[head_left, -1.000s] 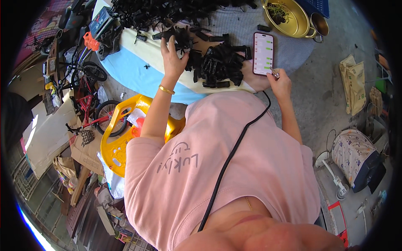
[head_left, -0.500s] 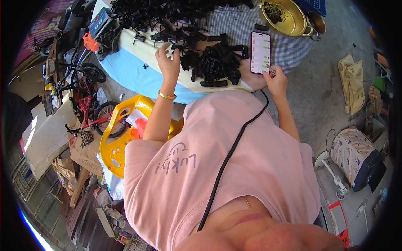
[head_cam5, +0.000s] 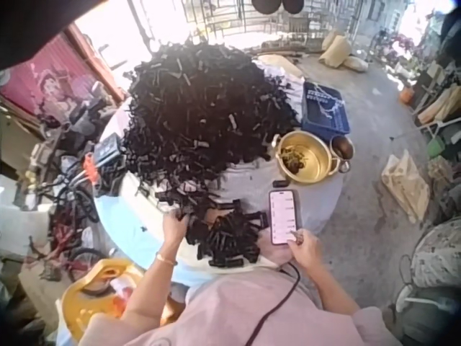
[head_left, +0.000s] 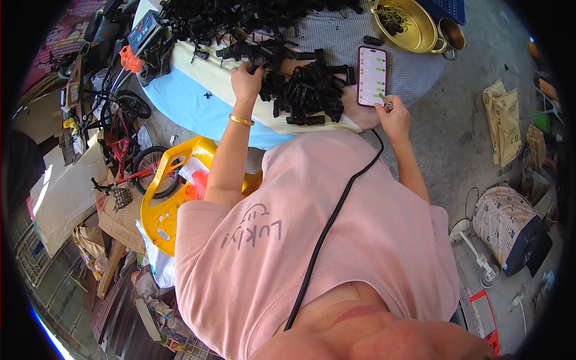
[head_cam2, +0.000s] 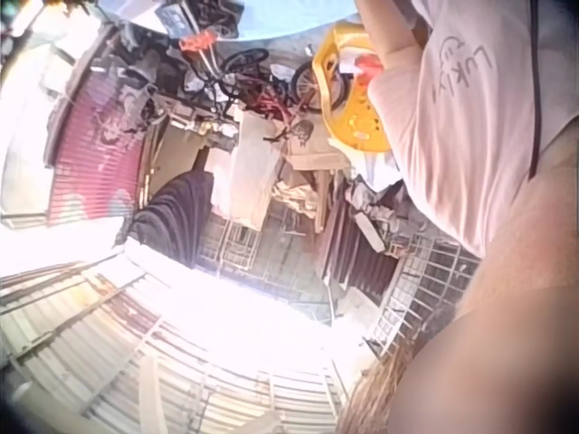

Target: Attaching small black plastic clips to bundles of synthetic hair at a production workstation.

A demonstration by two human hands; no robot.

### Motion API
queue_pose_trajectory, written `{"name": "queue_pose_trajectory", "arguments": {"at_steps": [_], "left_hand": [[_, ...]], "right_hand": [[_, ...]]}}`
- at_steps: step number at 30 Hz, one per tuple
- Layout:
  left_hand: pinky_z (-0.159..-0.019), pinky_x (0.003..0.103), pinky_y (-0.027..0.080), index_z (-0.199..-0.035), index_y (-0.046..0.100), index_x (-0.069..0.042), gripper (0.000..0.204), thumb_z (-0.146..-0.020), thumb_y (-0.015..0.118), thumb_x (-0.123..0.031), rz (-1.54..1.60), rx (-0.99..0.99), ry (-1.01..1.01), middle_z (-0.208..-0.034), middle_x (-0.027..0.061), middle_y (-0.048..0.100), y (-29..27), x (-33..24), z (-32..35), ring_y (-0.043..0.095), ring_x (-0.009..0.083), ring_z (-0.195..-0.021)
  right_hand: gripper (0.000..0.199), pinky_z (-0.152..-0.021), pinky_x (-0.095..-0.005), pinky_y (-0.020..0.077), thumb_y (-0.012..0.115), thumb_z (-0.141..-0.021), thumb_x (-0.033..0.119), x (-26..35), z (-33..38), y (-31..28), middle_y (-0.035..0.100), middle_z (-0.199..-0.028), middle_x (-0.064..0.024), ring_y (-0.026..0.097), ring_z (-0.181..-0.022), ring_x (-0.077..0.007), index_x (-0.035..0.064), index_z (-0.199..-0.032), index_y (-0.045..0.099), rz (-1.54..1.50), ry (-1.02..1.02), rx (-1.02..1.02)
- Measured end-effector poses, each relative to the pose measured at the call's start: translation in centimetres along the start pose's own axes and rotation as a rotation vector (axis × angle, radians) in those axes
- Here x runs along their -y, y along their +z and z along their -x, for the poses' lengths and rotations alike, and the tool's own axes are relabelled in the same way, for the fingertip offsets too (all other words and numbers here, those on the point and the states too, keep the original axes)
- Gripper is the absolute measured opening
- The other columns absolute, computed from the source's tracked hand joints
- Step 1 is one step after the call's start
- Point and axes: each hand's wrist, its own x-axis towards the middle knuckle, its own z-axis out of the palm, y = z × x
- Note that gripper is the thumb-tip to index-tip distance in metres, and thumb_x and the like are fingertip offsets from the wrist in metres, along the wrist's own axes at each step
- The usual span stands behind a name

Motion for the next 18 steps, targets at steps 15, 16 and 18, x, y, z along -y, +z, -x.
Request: {"name": "queue_pose_trajectory", "arguments": {"at_steps": [15, 16, 18], "left_hand": [[-0.072, 0.027, 0.05, -0.091, 0.056, 0.004, 0.019, -0.084, 0.057, -0.014, 0.938, -0.098, -0.049, -0.09, 0.0094, 0.059, -2.8, -2.3, 2.8, 0.057, 0.0127, -0.07], [-0.072, 0.027, 0.05, -0.091, 0.056, 0.004, 0.019, -0.084, 0.057, -0.014, 0.938, -0.101, -0.051, -0.09, 0.0094, 0.059, -3.3, -2.6, 3.0, 0.057, 0.0127, -0.07], [-0.08, 0.035, 0.051, -0.095, 0.051, 0.003, 0.018, -0.088, 0.051, -0.013, 1.177, 0.097, -0.209, -0.099, 0.0128, 0.057, -4.1, -2.9, 3.3, 0.06, 0.0207, -0.083]], "right_hand": [[0.027, -0.058, -0.0375, 0.0455, 0.069, -0.068, 0.022, 0.0, 0.1, 0.6, 0.061, -0.068, -0.0098, 0.059, -0.063, -0.0277, 0.0049, -0.083, 0.055, 0.029, -0.017, -0.001], [0.027, -0.058, -0.0374, 0.0456, 0.069, -0.068, 0.022, 0.2, 0.1, 0.4, 0.061, -0.069, -0.0101, 0.059, -0.063, -0.0277, 0.0048, -0.083, 0.055, 0.032, -0.009, 0.01], [0.027, -0.058, -0.0373, 0.0457, 0.069, -0.068, 0.022, 0.7, 0.1, 0.3, 0.061, -0.069, -0.0103, 0.06, -0.064, -0.0276, 0.0046, -0.083, 0.055, 0.036, -0.004, 0.022]]}}
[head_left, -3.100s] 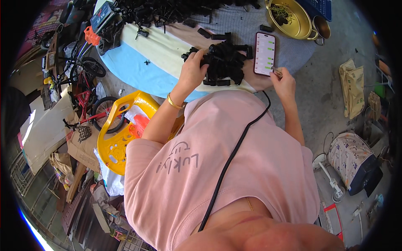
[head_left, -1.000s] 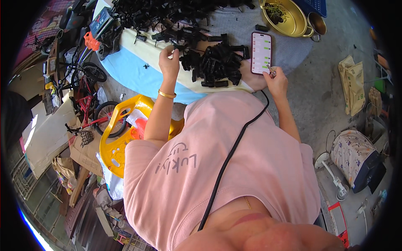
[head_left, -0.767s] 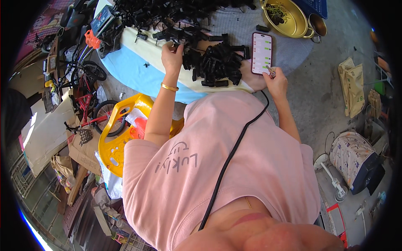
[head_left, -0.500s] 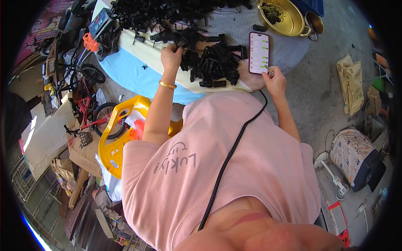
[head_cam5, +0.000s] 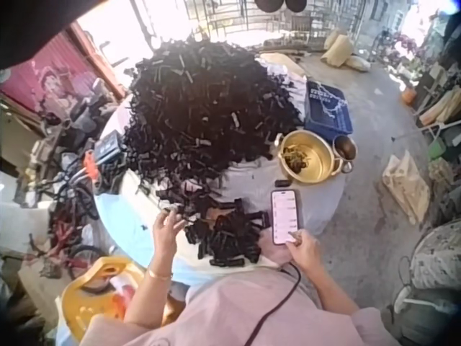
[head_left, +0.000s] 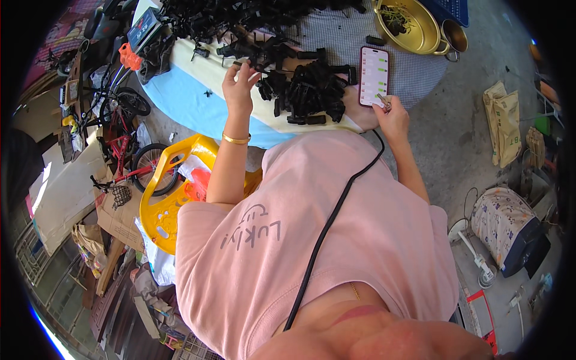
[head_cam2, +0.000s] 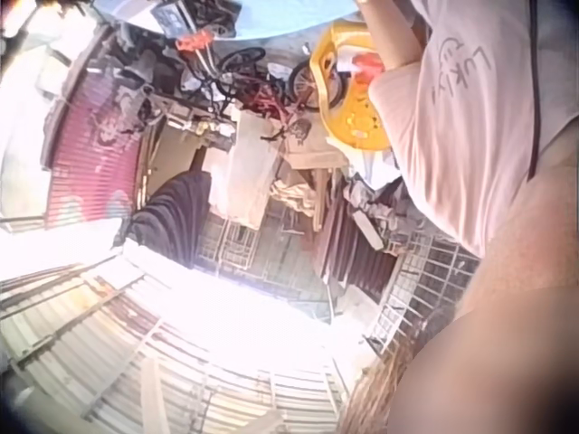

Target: Attaching small black plastic clips to bundles of synthetic hair at a production workstation.

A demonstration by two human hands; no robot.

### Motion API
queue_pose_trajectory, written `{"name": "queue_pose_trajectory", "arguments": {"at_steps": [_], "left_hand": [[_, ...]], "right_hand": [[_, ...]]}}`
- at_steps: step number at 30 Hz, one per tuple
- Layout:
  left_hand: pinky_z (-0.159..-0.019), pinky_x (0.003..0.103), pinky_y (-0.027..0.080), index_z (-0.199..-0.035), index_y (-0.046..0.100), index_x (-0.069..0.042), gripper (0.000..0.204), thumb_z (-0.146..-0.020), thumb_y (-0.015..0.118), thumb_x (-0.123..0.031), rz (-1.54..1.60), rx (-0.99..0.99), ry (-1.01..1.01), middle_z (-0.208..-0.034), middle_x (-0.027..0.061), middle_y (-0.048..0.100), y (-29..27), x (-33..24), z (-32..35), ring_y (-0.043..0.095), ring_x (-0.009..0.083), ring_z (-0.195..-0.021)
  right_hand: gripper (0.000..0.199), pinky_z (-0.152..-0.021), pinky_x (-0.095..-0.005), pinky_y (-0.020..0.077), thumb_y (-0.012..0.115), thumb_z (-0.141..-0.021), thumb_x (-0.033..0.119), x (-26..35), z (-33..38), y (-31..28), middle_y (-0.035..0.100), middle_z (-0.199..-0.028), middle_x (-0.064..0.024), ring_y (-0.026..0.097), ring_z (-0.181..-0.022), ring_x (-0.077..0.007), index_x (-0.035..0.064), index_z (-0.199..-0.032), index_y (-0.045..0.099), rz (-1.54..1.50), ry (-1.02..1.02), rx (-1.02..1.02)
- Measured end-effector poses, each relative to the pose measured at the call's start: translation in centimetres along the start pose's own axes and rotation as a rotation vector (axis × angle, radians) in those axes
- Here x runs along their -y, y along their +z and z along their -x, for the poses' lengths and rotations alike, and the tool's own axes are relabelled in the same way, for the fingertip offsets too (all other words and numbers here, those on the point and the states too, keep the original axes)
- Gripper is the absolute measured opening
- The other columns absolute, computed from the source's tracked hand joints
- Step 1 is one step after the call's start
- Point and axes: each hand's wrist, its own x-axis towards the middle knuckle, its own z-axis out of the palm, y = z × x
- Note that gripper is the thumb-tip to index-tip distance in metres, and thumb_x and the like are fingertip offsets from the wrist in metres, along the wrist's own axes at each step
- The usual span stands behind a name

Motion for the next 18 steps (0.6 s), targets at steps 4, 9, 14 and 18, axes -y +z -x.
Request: {"name": "queue_pose_trajectory", "arguments": {"at_steps": [4, 9, 14, 18], "left_hand": [[-0.084, 0.039, 0.048, -0.096, 0.048, 0.002, 0.016, -0.092, 0.041, -0.012, 0.319, 0.204, -0.113, -0.106, 0.0144, 0.054, 0.9, -1.2, 1.2, 0.056, 0.0318, -0.098], [-0.091, 0.044, 0.042, -0.094, 0.05, 0.0, 0.022, -0.093, 0.039, -0.019, 0.501, 0.398, -0.233, -0.112, 0.0165, 0.052, 1.4, -2.2, 2.5, 0.051, 0.0341, -0.106], [-0.094, 0.046, 0.039, -0.087, 0.055, -0.003, 0.021, -0.089, 0.048, -0.023, 0.578, 0.633, -0.433, -0.116, 0.0135, 0.051, 2.1, -2.1, 4.7, 0.047, 0.0346, -0.111], [-0.091, 0.043, 0.041, -0.081, 0.056, -0.003, 0.012, -0.083, 0.059, -0.014, 0.574, 0.7, -0.529, -0.115, 0.0132, 0.052, 4.1, -1.9, 7.1, 0.051, 0.0324, -0.105]], "right_hand": [[0.026, -0.057, -0.0353, 0.0453, 0.069, -0.069, 0.02, 1.3, 0.1, -0.6, 0.06, -0.068, -0.009, 0.059, -0.061, -0.0248, 0.0041, -0.084, 0.055, -0.031, -0.012, 0.008], [0.025, -0.056, -0.0334, 0.0446, 0.069, -0.069, 0.019, 0.2, -0.3, -0.6, 0.059, -0.066, -0.0079, 0.057, -0.058, -0.0222, 0.0043, -0.084, 0.056, -0.032, -0.002, -0.013], [0.024, -0.056, -0.0294, 0.0447, 0.069, -0.07, 0.018, 1.1, -0.1, -1.5, 0.06, -0.067, -0.0059, 0.057, -0.059, -0.0162, 0.0035, -0.085, 0.056, -0.002, 0.002, 0.014], [0.023, -0.058, -0.0226, 0.043, 0.067, -0.074, 0.014, 4.7, 1.1, -2.4, 0.06, -0.075, 0.0002, 0.054, -0.064, -0.0074, 0.0021, -0.092, 0.058, -0.431, 0.061, 0.2]]}}
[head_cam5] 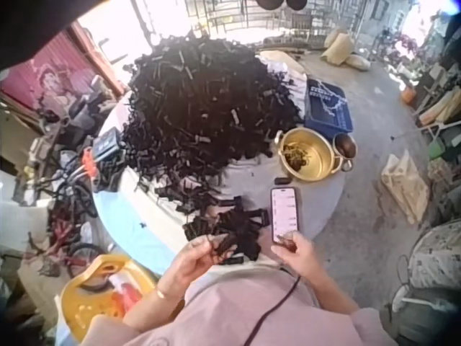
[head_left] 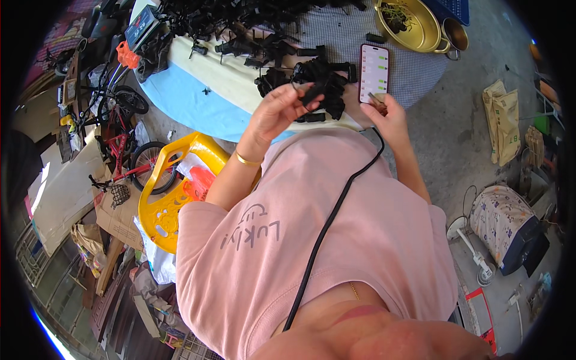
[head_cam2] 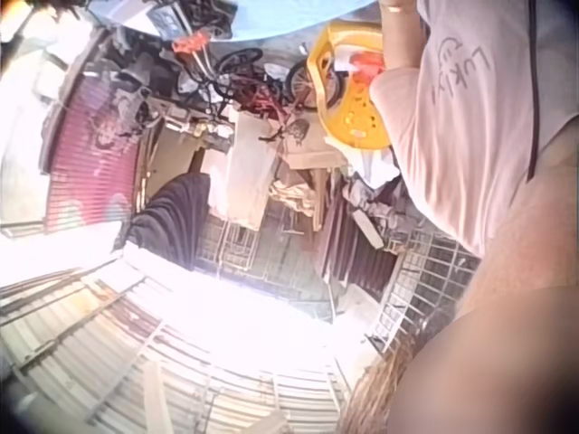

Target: Attaching small black plastic clips to bundles of synthetic hair at a production workstation.

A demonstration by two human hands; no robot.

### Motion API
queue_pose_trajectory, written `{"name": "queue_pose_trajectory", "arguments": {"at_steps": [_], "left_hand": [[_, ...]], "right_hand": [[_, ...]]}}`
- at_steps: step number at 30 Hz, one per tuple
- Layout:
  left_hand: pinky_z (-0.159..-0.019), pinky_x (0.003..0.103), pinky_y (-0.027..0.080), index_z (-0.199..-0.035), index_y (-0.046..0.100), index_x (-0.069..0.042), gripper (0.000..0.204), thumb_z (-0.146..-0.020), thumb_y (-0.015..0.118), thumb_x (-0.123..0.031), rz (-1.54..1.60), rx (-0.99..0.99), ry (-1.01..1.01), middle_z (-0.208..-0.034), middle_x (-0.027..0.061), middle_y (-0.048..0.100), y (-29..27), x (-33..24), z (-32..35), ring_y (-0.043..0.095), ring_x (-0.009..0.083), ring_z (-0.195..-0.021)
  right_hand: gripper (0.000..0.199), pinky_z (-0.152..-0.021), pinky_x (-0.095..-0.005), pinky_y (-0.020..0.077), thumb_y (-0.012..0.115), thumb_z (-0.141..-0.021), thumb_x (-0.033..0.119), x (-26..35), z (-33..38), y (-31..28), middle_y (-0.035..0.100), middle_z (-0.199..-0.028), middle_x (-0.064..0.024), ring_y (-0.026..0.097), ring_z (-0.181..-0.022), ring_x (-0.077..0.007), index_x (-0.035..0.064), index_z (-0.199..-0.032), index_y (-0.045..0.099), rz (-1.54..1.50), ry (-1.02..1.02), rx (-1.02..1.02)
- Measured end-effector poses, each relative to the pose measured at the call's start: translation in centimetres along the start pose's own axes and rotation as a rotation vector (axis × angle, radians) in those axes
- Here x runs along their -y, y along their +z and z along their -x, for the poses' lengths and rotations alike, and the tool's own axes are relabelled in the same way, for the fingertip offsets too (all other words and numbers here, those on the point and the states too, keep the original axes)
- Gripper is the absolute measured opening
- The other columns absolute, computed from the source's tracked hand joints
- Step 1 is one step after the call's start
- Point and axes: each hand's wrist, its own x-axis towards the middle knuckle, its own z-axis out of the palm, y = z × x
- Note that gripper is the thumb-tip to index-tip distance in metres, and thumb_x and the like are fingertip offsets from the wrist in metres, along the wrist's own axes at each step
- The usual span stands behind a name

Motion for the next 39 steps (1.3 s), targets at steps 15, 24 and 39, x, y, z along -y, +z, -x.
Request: {"name": "queue_pose_trajectory", "arguments": {"at_steps": [15, 24, 39], "left_hand": [[-0.088, 0.037, 0.044, -0.101, 0.051, -0.002, 0.034, -0.076, 0.068, -0.018, -0.213, 0.138, -0.12, -0.096, 0.0081, 0.057, 4.5, -0.7, 1.5, 0.058, 0.0234, -0.092], [-0.08, 0.026, 0.046, -0.092, 0.05, -0.002, 0.019, -0.077, 0.062, -0.004, -0.417, 0.048, -0.282, -0.093, 0.0076, 0.057, 4.3, 0.4, 1.8, 0.058, 0.017, -0.087], [-0.08, 0.025, 0.047, -0.107, 0.045, 0.004, 0.026, -0.083, 0.053, 0.002, -0.89, -0.116, 0.152, -0.095, 0.0111, 0.058, 6.8, 1.5, 2.4, 0.059, 0.0159, -0.091]], "right_hand": [[0.026, -0.068, -0.0202, 0.0449, 0.063, -0.076, 0.0, 7.4, 1.2, 0.2, 0.06, -0.086, -0.0001, 0.055, -0.075, -0.0063, -0.0011, -0.101, 0.057, -0.328, -0.196, 0.47], [0.025, -0.059, -0.0195, 0.0449, 0.063, -0.073, -0.002, 9.0, 1.6, -0.2, 0.059, -0.08, -0.0023, 0.055, -0.068, -0.0059, -0.0011, -0.098, 0.058, -0.068, -0.549, 0.463], [0.018, -0.053, -0.0206, 0.0388, 0.051, -0.087, 0.014, 8.9, 2.7, 0.2, 0.054, -0.061, -0.0003, 0.049, -0.058, -0.007, -0.0007, -0.083, 0.06, -0.191, -0.2, 0.456]]}}
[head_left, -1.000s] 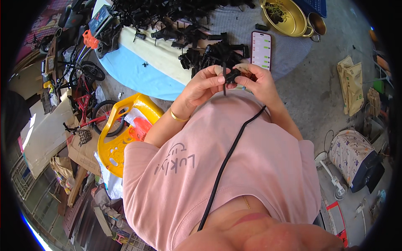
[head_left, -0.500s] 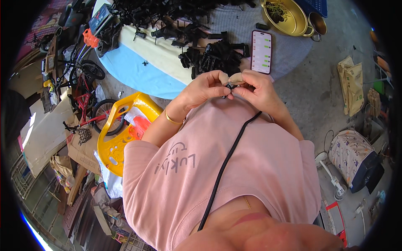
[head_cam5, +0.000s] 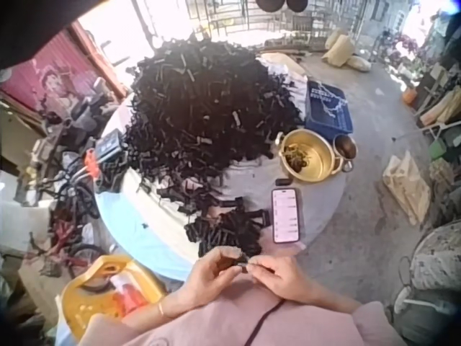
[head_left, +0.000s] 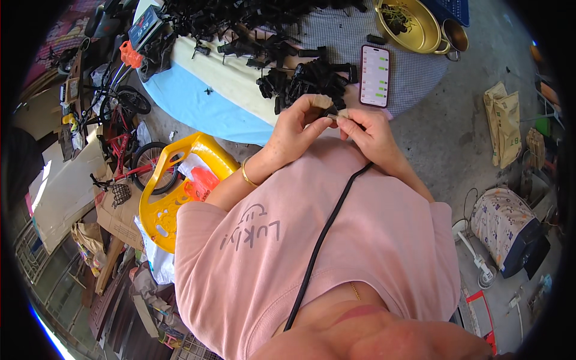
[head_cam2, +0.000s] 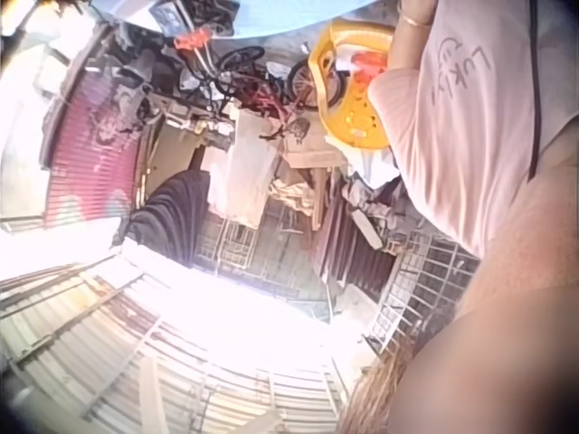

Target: Attaching small black plastic clips to bundles of synthetic hair at a production workstation.

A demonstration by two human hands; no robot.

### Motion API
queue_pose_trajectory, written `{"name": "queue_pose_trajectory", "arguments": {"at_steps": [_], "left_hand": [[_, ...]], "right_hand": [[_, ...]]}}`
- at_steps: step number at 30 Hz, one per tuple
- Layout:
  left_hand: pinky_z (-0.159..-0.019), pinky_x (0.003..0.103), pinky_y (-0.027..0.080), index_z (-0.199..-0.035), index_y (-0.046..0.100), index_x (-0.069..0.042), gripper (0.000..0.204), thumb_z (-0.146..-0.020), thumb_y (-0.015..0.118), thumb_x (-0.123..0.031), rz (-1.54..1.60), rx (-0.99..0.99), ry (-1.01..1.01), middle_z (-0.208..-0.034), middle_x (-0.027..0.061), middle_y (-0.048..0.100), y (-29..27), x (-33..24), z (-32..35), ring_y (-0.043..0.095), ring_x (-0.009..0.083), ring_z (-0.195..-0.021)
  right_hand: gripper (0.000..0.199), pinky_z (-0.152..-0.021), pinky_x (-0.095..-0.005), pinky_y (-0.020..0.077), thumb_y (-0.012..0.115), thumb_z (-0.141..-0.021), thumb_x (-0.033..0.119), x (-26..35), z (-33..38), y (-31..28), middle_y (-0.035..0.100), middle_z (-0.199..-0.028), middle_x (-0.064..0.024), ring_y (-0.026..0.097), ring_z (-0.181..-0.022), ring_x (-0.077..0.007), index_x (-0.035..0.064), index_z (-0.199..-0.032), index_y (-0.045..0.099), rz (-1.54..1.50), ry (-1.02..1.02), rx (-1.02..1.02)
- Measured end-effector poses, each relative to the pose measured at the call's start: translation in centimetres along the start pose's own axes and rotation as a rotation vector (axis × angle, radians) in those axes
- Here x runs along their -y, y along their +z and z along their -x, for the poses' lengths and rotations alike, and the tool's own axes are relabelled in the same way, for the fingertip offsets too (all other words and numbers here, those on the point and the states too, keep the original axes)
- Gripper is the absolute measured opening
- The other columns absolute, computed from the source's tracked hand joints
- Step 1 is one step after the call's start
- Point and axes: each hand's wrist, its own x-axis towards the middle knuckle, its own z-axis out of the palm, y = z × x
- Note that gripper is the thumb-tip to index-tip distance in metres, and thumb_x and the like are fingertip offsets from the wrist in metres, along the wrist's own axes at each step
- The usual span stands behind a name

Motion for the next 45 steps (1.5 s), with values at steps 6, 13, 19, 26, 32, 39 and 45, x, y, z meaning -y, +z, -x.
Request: {"name": "queue_pose_trajectory", "arguments": {"at_steps": [6, 13, 19, 26, 32, 39, 45], "left_hand": [[-0.078, 0.026, 0.048, -0.103, 0.049, 0.006, 0.025, -0.081, 0.058, -0.001, -0.067, -0.084, 0.034, -0.092, 0.0109, 0.061, 0.3, 0.5, 0.5, 0.061, 0.0154, -0.086], [-0.077, 0.026, 0.048, -0.097, 0.053, 0.004, 0.023, -0.077, 0.064, -0.003, -0.198, -0.115, 0.091, -0.09, 0.0102, 0.062, 0.3, 0.3, 0.5, 0.061, 0.0142, -0.085], [-0.072, 0.026, 0.049, -0.088, 0.058, 0.003, 0.018, -0.073, 0.065, 0.001, -0.413, -0.152, 0.23, -0.088, 0.0118, 0.062, 0.3, 0.4, 0.6, 0.062, 0.0196, -0.081], [-0.078, 0.025, 0.046, -0.1, 0.052, 0.0, 0.022, -0.079, 0.059, 0.001, -0.262, -0.142, 0.126, -0.097, 0.0118, 0.06, 0.3, 1.8, 0.4, 0.058, 0.0142, -0.087], [-0.084, 0.032, 0.047, -0.116, 0.037, -0.002, 0.024, -0.093, 0.035, -0.01, 0.362, -0.212, -0.131, -0.112, 0.0192, 0.051, -0.1, -0.2, -0.8, 0.058, 0.0236, -0.095], [-0.082, 0.033, 0.049, -0.113, 0.044, -0.003, 0.023, -0.092, 0.04, -0.013, 0.861, -0.051, -0.358, -0.11, 0.014, 0.052, -0.5, 0.7, -1.2, 0.056, 0.0239, -0.098], [-0.079, 0.026, 0.047, -0.12, 0.042, -0.002, 0.031, -0.09, 0.045, -0.01, 0.268, 0.0, -0.228, -0.107, 0.0059, 0.054, -0.2, 0.3, -0.2, 0.054, 0.0118, -0.093]], "right_hand": [[0.017, -0.052, -0.0214, 0.0395, 0.053, -0.087, 0.014, 0.2, 0.0, -0.1, 0.056, -0.061, -0.0011, 0.05, -0.057, -0.0075, -0.0002, -0.084, 0.061, -0.006, 0.009, 0.032], [0.015, -0.049, -0.0218, 0.0398, 0.054, -0.085, 0.012, 0.0, 0.0, 0.2, 0.056, -0.06, -0.0034, 0.051, -0.053, -0.0075, -0.0013, -0.084, 0.062, 0.012, -0.036, 0.019], [0.017, -0.051, -0.0203, 0.0385, 0.052, -0.086, 0.013, -1.4, -0.2, 0.4, 0.054, -0.06, 0.0011, 0.048, -0.055, -0.0057, 0.0008, -0.078, 0.059, -0.066, 0.126, 0.114], [0.015, -0.049, -0.0198, 0.0369, 0.052, -0.086, 0.014, -1.8, -0.5, 0.9, 0.055, -0.062, 0.0013, 0.047, -0.054, -0.0046, 0.0019, -0.08, 0.059, -0.116, 0.148, 0.083], [0.011, -0.052, -0.0207, 0.0392, 0.062, -0.078, 0.008, -0.8, -0.3, 0.4, 0.057, -0.071, -0.0002, 0.049, -0.058, -0.0056, 0.0006, -0.085, 0.058, 0.061, -0.16, -0.193], [0.013, -0.051, -0.0188, 0.0392, 0.065, -0.072, -0.003, -1.4, -0.3, 0.3, 0.058, -0.072, -0.0028, 0.049, -0.057, -0.0058, -0.0012, -0.083, 0.059, 0.017, -0.389, -0.167], [0.013, -0.059, -0.0182, 0.0425, 0.067, -0.075, 0.006, -0.8, -0.4, 0.9, 0.057, -0.073, 0.0007, 0.051, -0.065, -0.0049, 0.0013, -0.082, 0.057, -0.228, 0.01, -0.165]]}}
